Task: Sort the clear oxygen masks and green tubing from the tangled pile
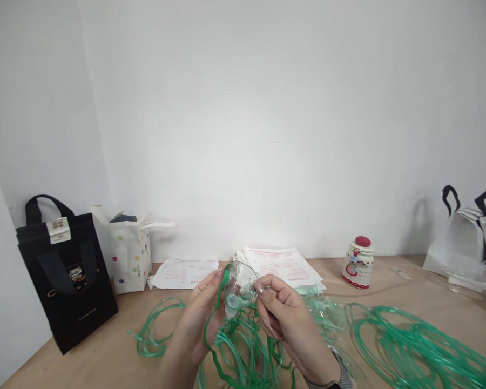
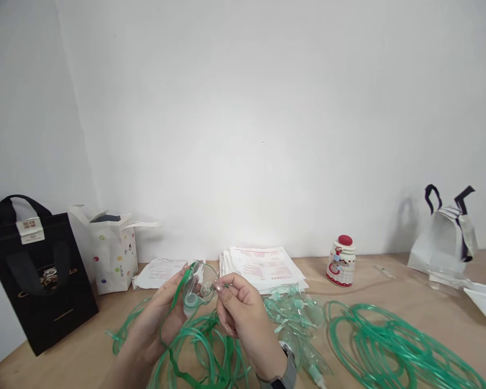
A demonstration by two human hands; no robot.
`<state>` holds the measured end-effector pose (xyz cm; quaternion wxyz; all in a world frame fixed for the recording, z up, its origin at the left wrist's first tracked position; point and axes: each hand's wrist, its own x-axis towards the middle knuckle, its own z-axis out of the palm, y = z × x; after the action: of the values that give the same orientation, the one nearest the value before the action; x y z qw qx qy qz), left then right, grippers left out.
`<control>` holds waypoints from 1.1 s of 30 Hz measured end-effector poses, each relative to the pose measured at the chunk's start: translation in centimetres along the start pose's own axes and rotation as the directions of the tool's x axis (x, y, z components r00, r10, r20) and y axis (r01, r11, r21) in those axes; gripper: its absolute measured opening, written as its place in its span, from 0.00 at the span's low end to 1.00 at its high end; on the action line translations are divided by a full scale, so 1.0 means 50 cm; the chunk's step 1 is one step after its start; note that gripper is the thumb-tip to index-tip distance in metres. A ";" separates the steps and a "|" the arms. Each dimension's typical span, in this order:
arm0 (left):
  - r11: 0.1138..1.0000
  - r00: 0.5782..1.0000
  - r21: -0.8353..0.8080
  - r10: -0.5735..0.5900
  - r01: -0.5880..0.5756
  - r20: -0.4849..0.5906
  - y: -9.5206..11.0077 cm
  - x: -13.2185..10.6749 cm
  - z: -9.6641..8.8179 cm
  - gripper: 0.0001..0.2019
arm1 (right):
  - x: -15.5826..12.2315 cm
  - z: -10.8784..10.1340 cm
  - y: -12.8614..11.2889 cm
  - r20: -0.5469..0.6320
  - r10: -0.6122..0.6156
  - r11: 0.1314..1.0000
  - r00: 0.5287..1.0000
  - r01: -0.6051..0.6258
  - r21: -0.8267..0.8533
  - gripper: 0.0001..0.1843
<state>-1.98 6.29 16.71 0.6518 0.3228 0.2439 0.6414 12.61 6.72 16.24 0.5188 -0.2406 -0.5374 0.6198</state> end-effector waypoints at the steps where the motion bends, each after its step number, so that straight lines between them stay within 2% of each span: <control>1: 0.999 0.999 0.051 0.009 -0.012 0.048 0.006 -0.001 -0.005 0.10 | -0.001 -0.003 -0.004 0.017 0.020 1.000 1.000 -0.020 -0.020 0.15; 4: 0.940 0.978 0.315 0.073 -0.133 0.197 0.032 -0.015 -0.019 0.19 | -0.004 -0.012 -0.012 0.049 0.095 0.986 0.994 -0.087 -0.142 0.16; 6: 0.811 0.958 0.545 0.063 -0.213 0.280 0.046 -0.029 -0.022 0.16 | -0.003 -0.016 -0.013 0.045 0.122 0.970 0.991 -0.110 -0.217 0.17; 9: 0.577 0.961 0.786 -0.007 -0.223 0.277 0.053 -0.049 -0.012 0.08 | 0.001 -0.019 -0.008 0.034 0.120 0.960 0.992 -0.107 -0.257 0.18; 11: 0.493 0.966 0.843 -0.016 -0.218 0.259 0.048 -0.053 -0.004 0.07 | 0.006 -0.021 -0.006 0.009 0.108 0.953 0.994 -0.101 -0.286 0.18; 14: 0.490 0.966 0.844 -0.014 -0.217 0.257 0.034 -0.045 -0.003 0.08 | 0.012 -0.029 -0.006 -0.066 0.061 0.921 0.996 -0.082 -0.382 0.18; 18: 0.538 0.981 0.821 0.079 -0.192 0.178 0.019 -0.027 -0.017 0.08 | 0.012 -0.047 -0.010 -0.174 -0.031 0.822 0.984 -0.073 -0.564 0.23; 20: 0.530 0.984 0.830 0.107 -0.176 0.140 0.018 -0.023 -0.023 0.09 | 0.007 -0.054 -0.015 -0.174 -0.007 0.775 0.985 -0.105 -0.623 0.27; 22: 0.509 0.985 0.845 0.126 -0.168 0.119 0.018 -0.021 -0.026 0.10 | 0.001 -0.055 -0.022 -0.133 0.033 0.756 0.991 -0.112 -0.645 0.23; 24: 0.494 0.984 0.855 0.146 -0.161 0.100 0.019 -0.021 -0.025 0.11 | -0.003 -0.052 -0.028 -0.069 0.068 0.772 0.995 -0.096 -0.629 0.19; 27: 0.483 0.981 0.859 0.168 -0.169 0.098 0.019 -0.020 -0.020 0.14 | -0.004 -0.045 -0.027 0.020 0.144 0.828 0.989 -0.110 -0.550 0.23; 29: 0.494 0.976 0.848 0.189 -0.193 0.112 0.017 -0.020 -0.017 0.15 | -0.003 -0.043 -0.022 0.037 0.163 0.859 0.986 -0.124 -0.497 0.23; 31: 0.527 0.976 0.824 0.169 -0.209 0.139 0.015 -0.021 -0.015 0.12 | -0.002 -0.040 -0.018 0.030 0.141 0.887 0.990 -0.112 -0.448 0.21; 33: 0.538 0.978 0.817 0.099 -0.209 0.186 0.012 -0.025 -0.014 0.10 | -0.004 -0.035 -0.020 0.036 0.139 0.916 0.990 -0.115 -0.384 0.21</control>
<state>-2.96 5.12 16.56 0.3755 0.6495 0.4500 0.4843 14.55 7.15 16.59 0.4039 -0.3514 -0.6467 0.5433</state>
